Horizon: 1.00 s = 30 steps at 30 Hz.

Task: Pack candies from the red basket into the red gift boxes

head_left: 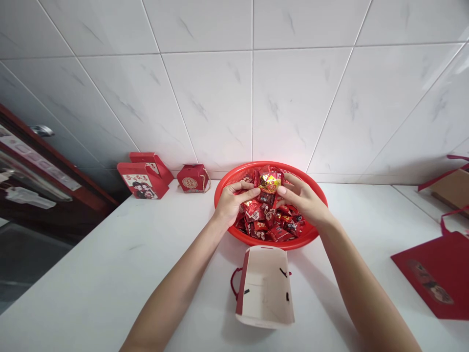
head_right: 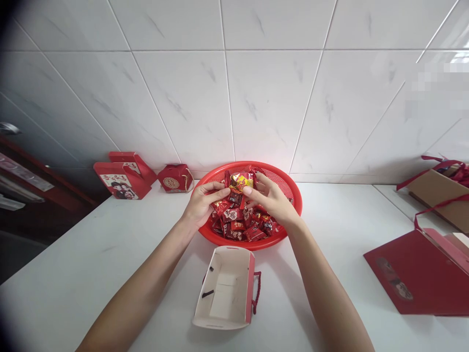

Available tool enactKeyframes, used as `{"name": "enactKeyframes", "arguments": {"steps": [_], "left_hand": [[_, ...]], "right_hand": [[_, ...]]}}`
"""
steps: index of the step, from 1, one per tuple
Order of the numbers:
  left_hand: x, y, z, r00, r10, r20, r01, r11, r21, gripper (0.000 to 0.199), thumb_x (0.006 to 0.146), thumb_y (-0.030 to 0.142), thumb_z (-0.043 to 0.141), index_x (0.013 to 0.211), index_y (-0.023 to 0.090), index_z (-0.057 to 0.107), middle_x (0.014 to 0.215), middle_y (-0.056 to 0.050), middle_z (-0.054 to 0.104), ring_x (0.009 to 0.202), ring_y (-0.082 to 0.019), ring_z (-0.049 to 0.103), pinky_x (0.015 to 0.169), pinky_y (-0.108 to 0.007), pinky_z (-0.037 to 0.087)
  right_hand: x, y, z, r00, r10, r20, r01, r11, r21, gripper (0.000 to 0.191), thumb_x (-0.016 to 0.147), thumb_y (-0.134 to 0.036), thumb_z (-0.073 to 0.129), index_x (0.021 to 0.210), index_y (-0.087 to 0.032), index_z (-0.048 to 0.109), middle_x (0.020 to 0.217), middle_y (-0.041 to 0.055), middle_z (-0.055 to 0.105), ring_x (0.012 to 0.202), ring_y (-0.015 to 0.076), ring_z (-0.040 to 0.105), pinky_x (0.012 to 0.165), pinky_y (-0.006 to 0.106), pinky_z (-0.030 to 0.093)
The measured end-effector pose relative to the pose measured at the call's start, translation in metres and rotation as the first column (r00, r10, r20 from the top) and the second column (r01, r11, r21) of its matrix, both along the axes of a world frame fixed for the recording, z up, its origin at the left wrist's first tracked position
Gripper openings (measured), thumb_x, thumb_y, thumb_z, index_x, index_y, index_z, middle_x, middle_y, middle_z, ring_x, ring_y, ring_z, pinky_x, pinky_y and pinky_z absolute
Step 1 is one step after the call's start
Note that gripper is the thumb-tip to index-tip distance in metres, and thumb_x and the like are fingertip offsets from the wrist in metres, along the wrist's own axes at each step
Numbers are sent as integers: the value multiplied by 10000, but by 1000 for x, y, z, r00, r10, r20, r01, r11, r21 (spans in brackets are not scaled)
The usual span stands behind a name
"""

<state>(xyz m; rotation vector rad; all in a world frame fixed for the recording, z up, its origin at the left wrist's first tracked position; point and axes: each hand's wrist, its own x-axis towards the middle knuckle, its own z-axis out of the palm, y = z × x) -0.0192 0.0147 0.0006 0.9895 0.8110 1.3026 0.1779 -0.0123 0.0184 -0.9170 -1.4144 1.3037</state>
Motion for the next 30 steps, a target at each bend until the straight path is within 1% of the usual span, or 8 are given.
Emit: {"name": "enactKeyframes", "arguments": {"steps": [4, 6, 8, 12, 14, 17, 26, 30], "left_hand": [[1, 1, 0, 998, 43, 45, -44, 999, 11, 380, 403, 310, 1022, 647, 177, 763, 693, 17, 716, 663, -122, 648, 738, -285, 538], [1, 2, 0, 995, 66, 77, -68, 997, 20, 383, 391, 306, 1023, 642, 178, 763, 698, 20, 718, 675, -124, 658, 744, -283, 540], [2, 2, 1, 991, 84, 108, -86, 996, 20, 382, 384, 307, 1023, 632, 182, 761, 699, 23, 722, 680, -127, 665, 753, -281, 544], [2, 2, 3, 985, 95, 143, -96, 995, -2, 393, 367, 329, 1028, 621, 191, 762, 688, 24, 736, 679, -130, 675, 746, -275, 551], [3, 2, 3, 984, 103, 143, -102, 995, -14, 409, 341, 337, 1033, 613, 194, 764, 674, 28, 737, 671, -124, 675, 727, -261, 550], [4, 1, 4, 984, 116, 136, -114, 993, -20, 418, 310, 320, 1037, 602, 198, 763, 662, 31, 735, 659, -117, 669, 702, -244, 543], [4, 1, 4, 984, 112, 139, -108, 994, -37, 406, 319, 268, 1030, 612, 187, 761, 664, 27, 733, 662, -127, 671, 747, -277, 547], [4, 0, 4, 983, 119, 137, -115, 993, -37, 404, 311, 249, 1025, 608, 185, 758, 669, 30, 729, 672, -133, 675, 766, -286, 547]], "right_hand": [[4, 13, -13, 993, -107, -43, 104, 992, -72, 498, 888, -650, 679, 1170, -240, 676, 1165, 102, 719, 914, 235, 732, 786, 384, 635], [7, 19, -20, 981, -186, 52, 190, 978, -87, 420, 914, -605, 652, 1103, -231, 681, 1026, 95, 743, 856, 236, 741, 748, 375, 623], [8, 22, -24, 946, -220, 239, 233, 972, -28, 290, 905, -486, 668, 1019, -220, 682, 891, 72, 743, 809, 236, 734, 726, 370, 598], [6, 20, -25, 810, -132, 571, 71, 989, 128, 137, 889, -296, 614, 876, -212, 722, 853, 50, 754, 821, 228, 710, 780, 374, 552], [4, 18, -24, 723, -70, 687, -16, 993, 118, 173, 894, -251, 591, 858, -217, 756, 876, 47, 769, 840, 227, 704, 812, 378, 538], [3, 16, -23, 633, -53, 773, -26, 996, 90, 186, 887, -216, 601, 880, -218, 786, 859, 51, 772, 843, 239, 696, 822, 386, 523], [4, 17, -25, 643, 74, 762, -77, 997, -31, 128, 788, -129, 705, 747, -204, 800, 810, 35, 795, 796, 231, 719, 742, 342, 531], [3, 19, -24, 692, 31, 721, -21, 1000, -23, 202, 720, -42, 681, 710, -200, 806, 809, 41, 808, 815, 229, 742, 785, 336, 564]]}}
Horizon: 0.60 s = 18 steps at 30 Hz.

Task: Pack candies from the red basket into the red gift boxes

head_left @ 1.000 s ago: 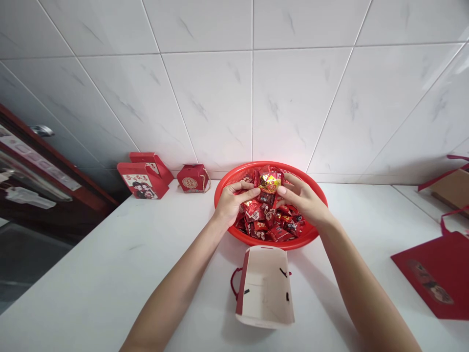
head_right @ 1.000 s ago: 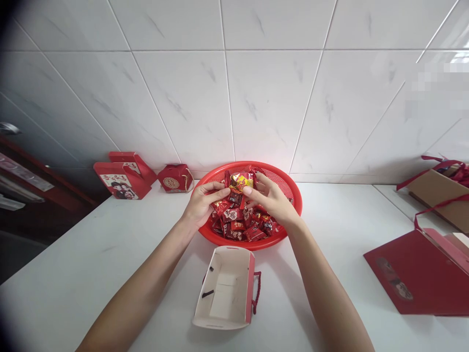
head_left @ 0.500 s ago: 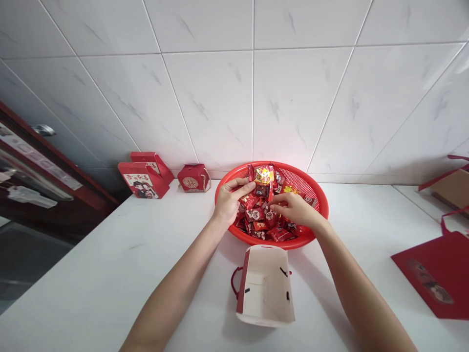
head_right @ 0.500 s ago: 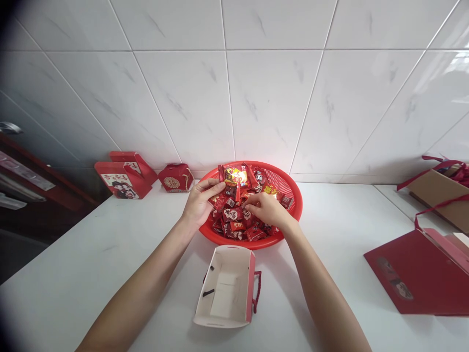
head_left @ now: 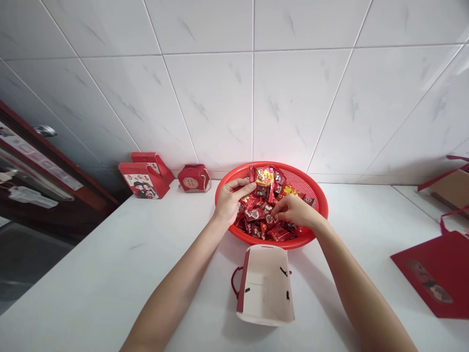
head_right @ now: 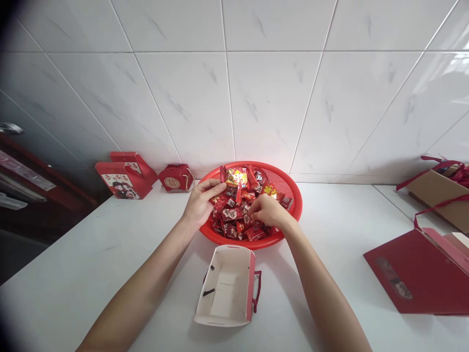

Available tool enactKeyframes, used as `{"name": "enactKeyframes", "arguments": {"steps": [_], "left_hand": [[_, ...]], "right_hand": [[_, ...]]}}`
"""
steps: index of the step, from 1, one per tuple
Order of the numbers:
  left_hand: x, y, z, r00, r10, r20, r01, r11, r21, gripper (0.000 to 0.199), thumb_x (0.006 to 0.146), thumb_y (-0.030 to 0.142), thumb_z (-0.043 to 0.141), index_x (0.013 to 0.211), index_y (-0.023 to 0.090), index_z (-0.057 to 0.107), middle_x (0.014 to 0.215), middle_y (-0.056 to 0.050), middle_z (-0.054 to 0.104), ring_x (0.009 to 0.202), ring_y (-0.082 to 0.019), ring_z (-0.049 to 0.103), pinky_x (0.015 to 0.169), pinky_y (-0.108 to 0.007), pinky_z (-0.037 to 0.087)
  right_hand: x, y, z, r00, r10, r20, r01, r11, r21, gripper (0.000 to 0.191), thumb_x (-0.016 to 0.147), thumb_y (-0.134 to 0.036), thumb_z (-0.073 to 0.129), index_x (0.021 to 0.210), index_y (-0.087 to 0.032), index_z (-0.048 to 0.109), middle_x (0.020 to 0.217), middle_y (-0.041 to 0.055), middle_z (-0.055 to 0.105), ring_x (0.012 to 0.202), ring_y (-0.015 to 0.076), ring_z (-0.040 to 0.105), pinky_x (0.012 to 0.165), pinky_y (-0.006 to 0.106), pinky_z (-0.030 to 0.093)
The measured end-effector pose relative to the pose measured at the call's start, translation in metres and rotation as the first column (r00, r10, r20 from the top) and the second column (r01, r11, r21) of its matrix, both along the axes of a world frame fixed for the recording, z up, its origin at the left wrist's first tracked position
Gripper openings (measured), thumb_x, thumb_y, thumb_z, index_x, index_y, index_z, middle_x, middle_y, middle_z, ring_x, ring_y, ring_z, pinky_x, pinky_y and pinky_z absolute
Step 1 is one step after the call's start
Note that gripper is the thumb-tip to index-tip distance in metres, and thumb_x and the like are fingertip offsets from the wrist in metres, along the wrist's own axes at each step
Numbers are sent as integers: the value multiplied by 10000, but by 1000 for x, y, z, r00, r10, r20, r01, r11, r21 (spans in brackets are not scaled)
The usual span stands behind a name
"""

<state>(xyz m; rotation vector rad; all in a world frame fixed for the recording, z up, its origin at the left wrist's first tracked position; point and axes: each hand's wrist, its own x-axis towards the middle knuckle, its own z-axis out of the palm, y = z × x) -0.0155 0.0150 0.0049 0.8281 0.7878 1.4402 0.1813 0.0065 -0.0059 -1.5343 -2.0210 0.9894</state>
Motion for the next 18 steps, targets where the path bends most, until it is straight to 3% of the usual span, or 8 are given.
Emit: {"name": "enactKeyframes", "arguments": {"steps": [3, 6, 10, 13, 18], "left_hand": [[0, 0, 0, 1000, -11, 5, 11, 1000, 1, 411, 322, 278, 1030, 616, 184, 758, 667, 30, 729, 672, -133, 678, 763, -284, 550], [-2, 0, 0, 999, -42, 27, 42, 999, 5, 405, 345, 299, 1032, 617, 185, 754, 663, 33, 726, 660, -128, 676, 745, -278, 553], [-6, 1, -1, 991, -125, 54, 126, 992, -5, 385, 400, 277, 1026, 660, 181, 759, 711, 15, 750, 656, -137, 686, 715, -280, 556], [-10, 0, -3, 982, -181, 54, 182, 983, -8, 386, 432, 271, 1026, 691, 175, 756, 732, 3, 758, 665, -139, 691, 696, -270, 550], [-13, -1, -4, 964, -267, -13, 268, 963, 28, 375, 456, 309, 1030, 661, 176, 745, 710, 10, 722, 650, -126, 661, 660, -254, 526]], "right_hand": [[4, 1, 4, 994, -82, -75, 86, 994, 60, 209, 725, -71, 656, 744, -204, 816, 872, 57, 818, 864, 237, 748, 827, 354, 578], [12, -2, 12, 947, -187, -261, 216, 972, 89, 131, 722, -187, 701, 764, -213, 822, 893, 66, 815, 836, 242, 736, 780, 371, 581], [24, -11, 27, 871, -291, -395, 322, 947, 13, 215, 734, -414, 766, 735, -204, 811, 729, 56, 760, 674, 201, 655, 648, 350, 528], [31, -19, 37, 893, -270, -360, 280, 960, -24, 295, 762, -488, 758, 704, -201, 801, 670, 43, 714, 641, 179, 601, 626, 338, 495], [30, -29, 49, 900, -105, -424, 102, 994, -31, 416, 819, -606, 744, 719, -203, 778, 765, 60, 734, 735, 203, 639, 685, 350, 526]]}}
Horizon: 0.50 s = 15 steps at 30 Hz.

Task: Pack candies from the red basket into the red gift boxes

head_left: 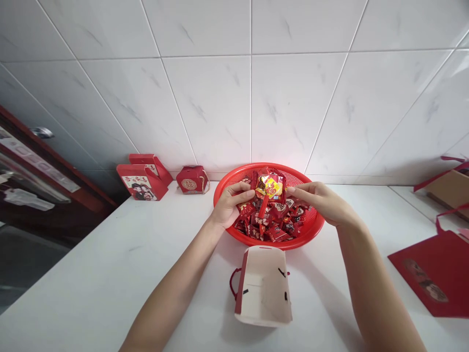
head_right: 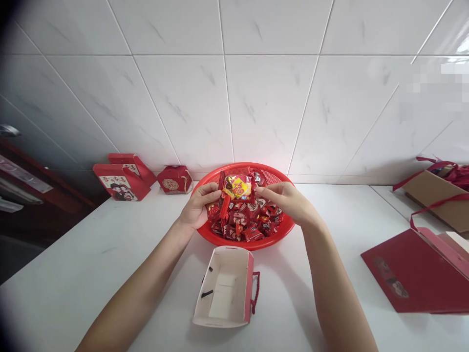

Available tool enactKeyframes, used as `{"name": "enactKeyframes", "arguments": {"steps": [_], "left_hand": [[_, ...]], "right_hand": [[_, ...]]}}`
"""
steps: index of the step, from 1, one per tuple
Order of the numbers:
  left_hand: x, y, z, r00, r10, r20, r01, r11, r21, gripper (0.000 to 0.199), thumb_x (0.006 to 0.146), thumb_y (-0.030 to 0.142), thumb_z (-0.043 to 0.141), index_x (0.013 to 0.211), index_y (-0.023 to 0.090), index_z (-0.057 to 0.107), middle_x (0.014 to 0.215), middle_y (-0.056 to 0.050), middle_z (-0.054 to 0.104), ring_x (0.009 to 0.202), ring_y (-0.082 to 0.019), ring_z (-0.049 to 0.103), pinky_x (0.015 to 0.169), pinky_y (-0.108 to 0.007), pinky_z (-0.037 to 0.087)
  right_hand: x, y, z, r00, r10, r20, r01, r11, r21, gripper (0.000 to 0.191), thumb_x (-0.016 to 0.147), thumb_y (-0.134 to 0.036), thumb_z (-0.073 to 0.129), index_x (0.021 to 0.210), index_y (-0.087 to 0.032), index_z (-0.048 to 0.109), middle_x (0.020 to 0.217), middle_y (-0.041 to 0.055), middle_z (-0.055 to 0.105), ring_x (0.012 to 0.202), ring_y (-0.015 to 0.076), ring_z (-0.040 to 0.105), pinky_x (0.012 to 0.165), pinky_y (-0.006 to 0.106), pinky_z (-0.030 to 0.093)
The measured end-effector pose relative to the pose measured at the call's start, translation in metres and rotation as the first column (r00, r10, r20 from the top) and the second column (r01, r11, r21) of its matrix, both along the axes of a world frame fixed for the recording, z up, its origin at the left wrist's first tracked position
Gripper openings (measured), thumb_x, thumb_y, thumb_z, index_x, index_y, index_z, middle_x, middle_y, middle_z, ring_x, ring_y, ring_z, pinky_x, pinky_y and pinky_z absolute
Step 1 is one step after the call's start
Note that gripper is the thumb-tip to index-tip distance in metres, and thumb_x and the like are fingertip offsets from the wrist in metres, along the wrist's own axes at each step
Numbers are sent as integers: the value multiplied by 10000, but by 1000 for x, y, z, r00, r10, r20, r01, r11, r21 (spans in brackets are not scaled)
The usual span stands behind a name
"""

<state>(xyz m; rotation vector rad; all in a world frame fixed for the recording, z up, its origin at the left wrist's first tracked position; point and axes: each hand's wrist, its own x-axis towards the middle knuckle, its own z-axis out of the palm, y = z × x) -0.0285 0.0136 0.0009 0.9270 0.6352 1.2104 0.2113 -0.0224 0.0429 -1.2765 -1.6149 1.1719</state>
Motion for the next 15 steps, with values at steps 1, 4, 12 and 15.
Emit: {"name": "enactKeyframes", "arguments": {"steps": [1, 4, 12, 15], "left_hand": [[0, 0, 0, 1000, -4, -13, 4, 1000, 14, 375, 454, 314, 1031, 658, 178, 748, 710, 13, 714, 650, -123, 652, 655, -252, 521], [2, -1, 1, 999, 27, -46, -25, 999, 39, 382, 437, 336, 1034, 649, 180, 756, 717, 15, 704, 658, -117, 643, 652, -245, 517], [6, -2, 5, 996, 36, -78, -35, 999, 9, 372, 453, 327, 1028, 668, 174, 767, 697, 19, 708, 645, -110, 650, 642, -225, 520], [6, -1, 5, 998, 13, -66, -14, 1000, -15, 400, 424, 345, 1038, 669, 170, 773, 680, 18, 703, 609, -95, 635, 592, -203, 503]], "right_hand": [[-1, -1, 1, 999, 33, -17, -33, 999, 4, 446, 822, -631, 740, 705, -201, 764, 740, 58, 720, 721, 204, 636, 673, 352, 528], [-4, -4, 4, 995, 91, -43, -91, 996, 3, 498, 812, -676, 743, 699, -191, 744, 691, 54, 689, 677, 198, 622, 634, 346, 517], [-5, -6, 4, 999, -32, -34, 33, 999, 35, 510, 727, -688, 808, 707, -186, 723, 617, 13, 626, 553, 132, 500, 521, 289, 387], [-4, -7, 4, 997, -9, -75, 14, 997, 76, 518, 763, -695, 771, 666, -193, 685, 619, 17, 618, 557, 134, 499, 527, 290, 392]]}}
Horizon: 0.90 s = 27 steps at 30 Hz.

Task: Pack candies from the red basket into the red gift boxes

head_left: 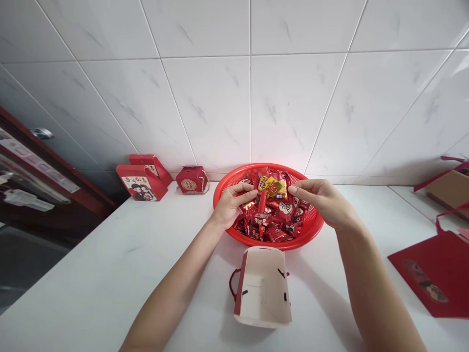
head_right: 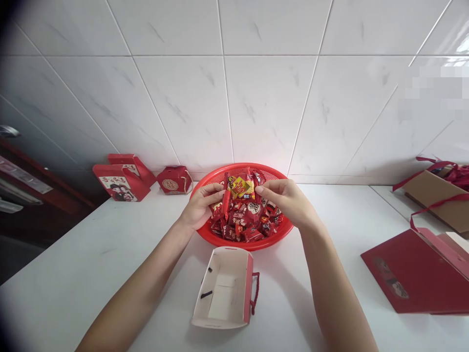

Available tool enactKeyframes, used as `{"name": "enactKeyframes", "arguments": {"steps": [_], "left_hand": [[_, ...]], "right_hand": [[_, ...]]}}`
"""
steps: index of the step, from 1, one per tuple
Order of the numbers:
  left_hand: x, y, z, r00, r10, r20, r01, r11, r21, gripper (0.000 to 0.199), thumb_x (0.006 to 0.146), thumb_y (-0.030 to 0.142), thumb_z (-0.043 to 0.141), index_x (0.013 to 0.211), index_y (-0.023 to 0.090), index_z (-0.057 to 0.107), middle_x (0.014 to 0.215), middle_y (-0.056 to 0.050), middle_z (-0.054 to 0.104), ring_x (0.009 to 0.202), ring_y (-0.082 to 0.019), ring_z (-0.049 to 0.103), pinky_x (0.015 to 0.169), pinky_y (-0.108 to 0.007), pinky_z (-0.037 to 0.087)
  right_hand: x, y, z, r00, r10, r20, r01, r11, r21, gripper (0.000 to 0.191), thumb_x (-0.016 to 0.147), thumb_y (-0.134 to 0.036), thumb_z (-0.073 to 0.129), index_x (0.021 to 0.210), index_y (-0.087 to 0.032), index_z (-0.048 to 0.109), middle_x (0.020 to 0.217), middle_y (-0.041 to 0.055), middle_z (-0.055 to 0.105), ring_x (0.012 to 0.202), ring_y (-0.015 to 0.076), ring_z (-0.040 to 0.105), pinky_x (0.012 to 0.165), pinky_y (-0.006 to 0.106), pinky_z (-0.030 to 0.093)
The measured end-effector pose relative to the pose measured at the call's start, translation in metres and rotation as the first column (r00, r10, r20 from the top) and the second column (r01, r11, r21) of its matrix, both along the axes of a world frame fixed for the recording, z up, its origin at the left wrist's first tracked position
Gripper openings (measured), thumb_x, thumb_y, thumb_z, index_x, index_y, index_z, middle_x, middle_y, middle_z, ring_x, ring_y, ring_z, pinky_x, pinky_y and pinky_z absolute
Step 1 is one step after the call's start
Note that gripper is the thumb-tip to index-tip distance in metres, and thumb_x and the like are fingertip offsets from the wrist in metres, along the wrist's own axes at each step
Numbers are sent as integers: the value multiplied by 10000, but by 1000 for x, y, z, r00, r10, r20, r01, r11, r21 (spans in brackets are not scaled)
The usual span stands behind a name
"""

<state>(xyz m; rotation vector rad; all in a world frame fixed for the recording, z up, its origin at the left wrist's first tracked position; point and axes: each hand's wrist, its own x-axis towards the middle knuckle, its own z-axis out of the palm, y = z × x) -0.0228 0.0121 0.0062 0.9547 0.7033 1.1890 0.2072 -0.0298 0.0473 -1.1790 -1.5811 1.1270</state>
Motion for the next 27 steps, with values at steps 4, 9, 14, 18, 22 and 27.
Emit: {"name": "enactKeyframes", "arguments": {"steps": [4, 9, 14, 18, 22, 27], "left_hand": [[-2, 1, 0, 999, -33, 3, 33, 999, 4, 407, 434, 364, 1037, 684, 171, 779, 668, 14, 695, 562, -94, 610, 534, -206, 477], [-4, -2, 1, 995, -95, -29, 96, 995, 33, 358, 495, 344, 1022, 688, 172, 774, 691, 2, 706, 613, -114, 635, 606, -230, 506], [-3, -6, 2, 990, -128, -64, 131, 991, 41, 361, 474, 341, 1027, 672, 179, 774, 661, 21, 682, 573, -87, 598, 564, -206, 480], [-2, -5, 2, 996, -84, -14, 85, 996, 33, 395, 460, 362, 1031, 712, 181, 787, 669, 11, 705, 563, -100, 617, 547, -213, 487], [-1, -3, 0, 998, -63, -3, 63, 997, 50, 405, 462, 375, 1027, 724, 178, 791, 700, -5, 732, 589, -121, 646, 592, -235, 517], [2, -5, -3, 1000, -4, -8, 5, 995, 98, 403, 468, 392, 1021, 729, 185, 794, 702, -1, 725, 595, -114, 628, 591, -227, 503]], "right_hand": [[-4, -3, 3, 999, -32, 9, 31, 995, 92, 502, 775, -675, 764, 655, -195, 682, 590, -1, 567, 543, 121, 450, 511, 280, 358], [-11, -3, 4, 989, -143, 28, 135, 973, 185, 503, 774, -696, 756, 725, -195, 746, 646, 27, 638, 593, 142, 514, 546, 288, 414], [-12, 2, -1, 986, -134, -103, 149, 977, 152, 459, 747, -653, 816, 773, -197, 774, 730, 56, 722, 669, 178, 620, 614, 305, 500], [-10, 3, -2, 981, -123, -153, 150, 971, 184, 428, 735, -639, 831, 761, -214, 786, 759, 55, 740, 714, 199, 647, 658, 325, 528], [-11, 4, -5, 973, -149, -178, 184, 962, 199, 390, 733, -608, 838, 751, -222, 784, 771, 53, 737, 747, 214, 651, 693, 341, 522], [-18, 6, -10, 918, -160, -364, 214, 970, 113, 363, 733, -573, 840, 685, -229, 733, 709, 34, 690, 701, 200, 629, 741, 361, 529]]}}
